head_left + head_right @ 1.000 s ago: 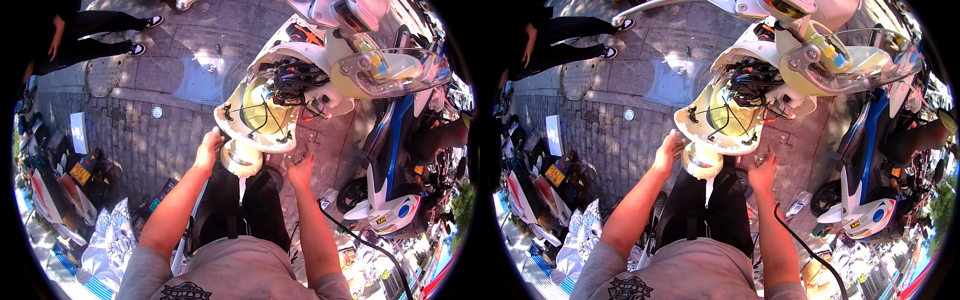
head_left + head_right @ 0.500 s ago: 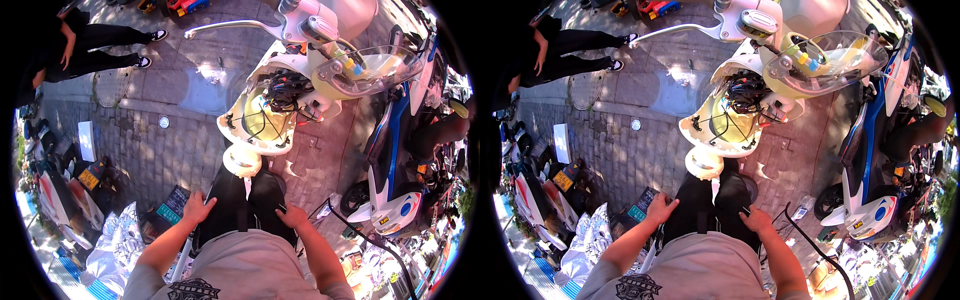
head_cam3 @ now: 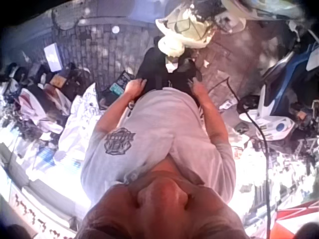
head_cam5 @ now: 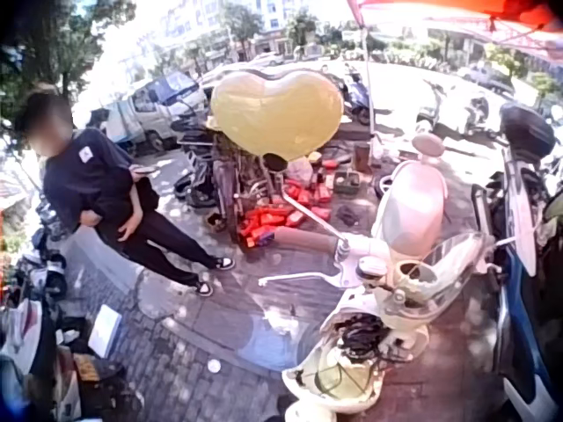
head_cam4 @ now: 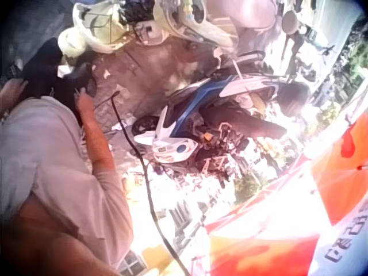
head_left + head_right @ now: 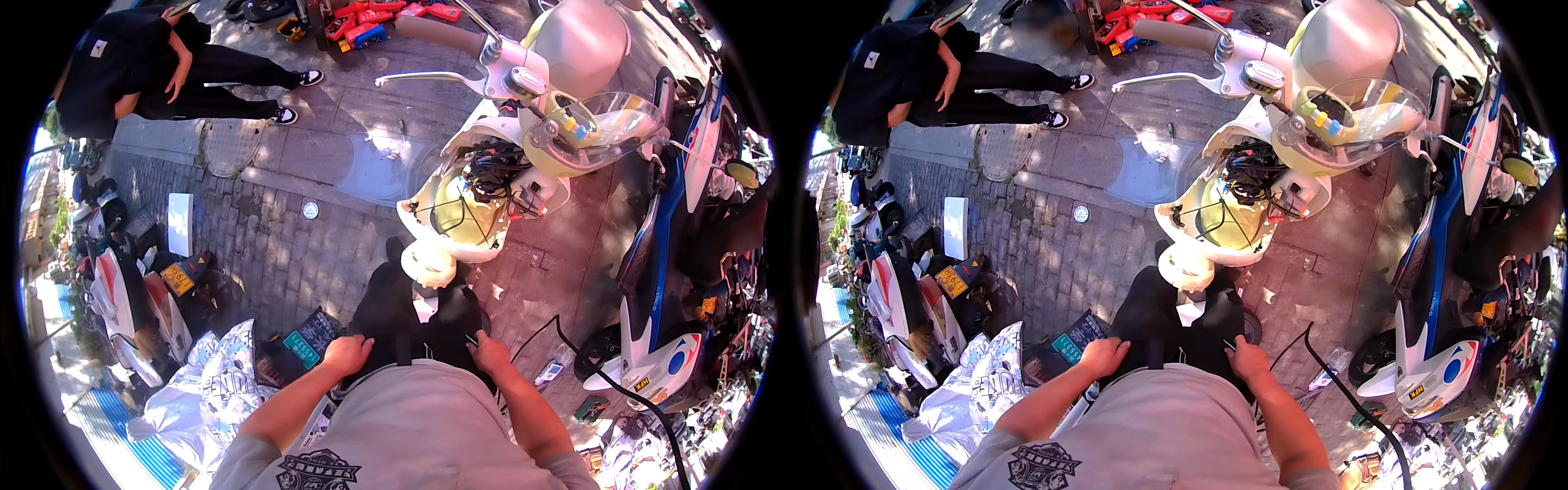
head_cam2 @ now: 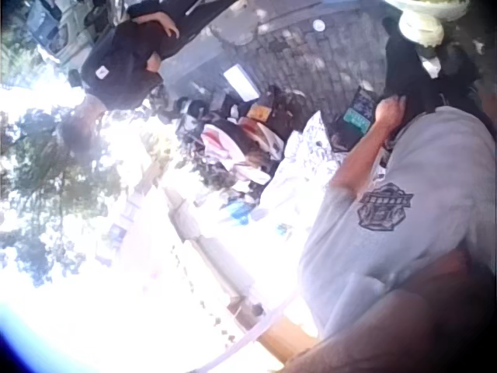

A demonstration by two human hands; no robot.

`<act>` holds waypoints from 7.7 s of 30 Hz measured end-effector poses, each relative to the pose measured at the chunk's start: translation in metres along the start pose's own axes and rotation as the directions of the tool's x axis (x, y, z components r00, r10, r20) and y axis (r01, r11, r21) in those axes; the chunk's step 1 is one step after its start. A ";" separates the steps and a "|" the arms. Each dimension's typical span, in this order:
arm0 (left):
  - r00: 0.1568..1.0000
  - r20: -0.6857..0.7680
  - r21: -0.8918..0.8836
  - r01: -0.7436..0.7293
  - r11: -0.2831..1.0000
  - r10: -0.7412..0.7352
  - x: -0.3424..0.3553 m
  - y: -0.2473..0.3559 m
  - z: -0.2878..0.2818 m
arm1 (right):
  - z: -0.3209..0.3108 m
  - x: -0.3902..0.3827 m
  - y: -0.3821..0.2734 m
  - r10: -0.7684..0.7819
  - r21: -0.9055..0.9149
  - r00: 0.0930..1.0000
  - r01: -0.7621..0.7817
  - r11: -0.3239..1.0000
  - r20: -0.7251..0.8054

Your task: The person manipulates wires and connectors inside a disassembled motorcycle front panel and then handles a multimeter and other electrical components on a cluttered workshop desk.

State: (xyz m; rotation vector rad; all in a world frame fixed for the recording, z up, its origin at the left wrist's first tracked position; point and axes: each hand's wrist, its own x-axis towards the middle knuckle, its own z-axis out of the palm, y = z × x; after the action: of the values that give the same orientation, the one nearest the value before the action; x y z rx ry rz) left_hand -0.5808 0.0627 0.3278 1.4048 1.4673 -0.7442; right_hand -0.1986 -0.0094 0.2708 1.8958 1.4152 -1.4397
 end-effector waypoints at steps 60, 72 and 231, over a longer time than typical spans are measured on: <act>0.808 0.577 0.774 -0.493 0.397 -0.120 0.302 -0.061 -0.684 | -0.023 0.160 -0.678 0.310 0.979 0.945 0.154 -0.132 -0.107; 0.692 0.523 0.820 -0.569 0.070 -0.498 0.306 -0.066 -0.617 | 0.034 0.241 -0.641 0.279 0.964 0.952 0.180 -0.195 -0.122; -0.661 -0.548 -0.456 -0.279 -0.845 0.513 0.346 0.434 -0.414 | -0.204 0.408 -0.270 0.549 0.377 -0.812 0.454 0.807 -0.199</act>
State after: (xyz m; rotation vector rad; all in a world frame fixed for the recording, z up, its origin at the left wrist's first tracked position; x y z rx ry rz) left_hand -0.2139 0.6437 0.2435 1.0081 -0.7973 1.0454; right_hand -0.3407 0.4598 0.0689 -1.6858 -0.0159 -1.0672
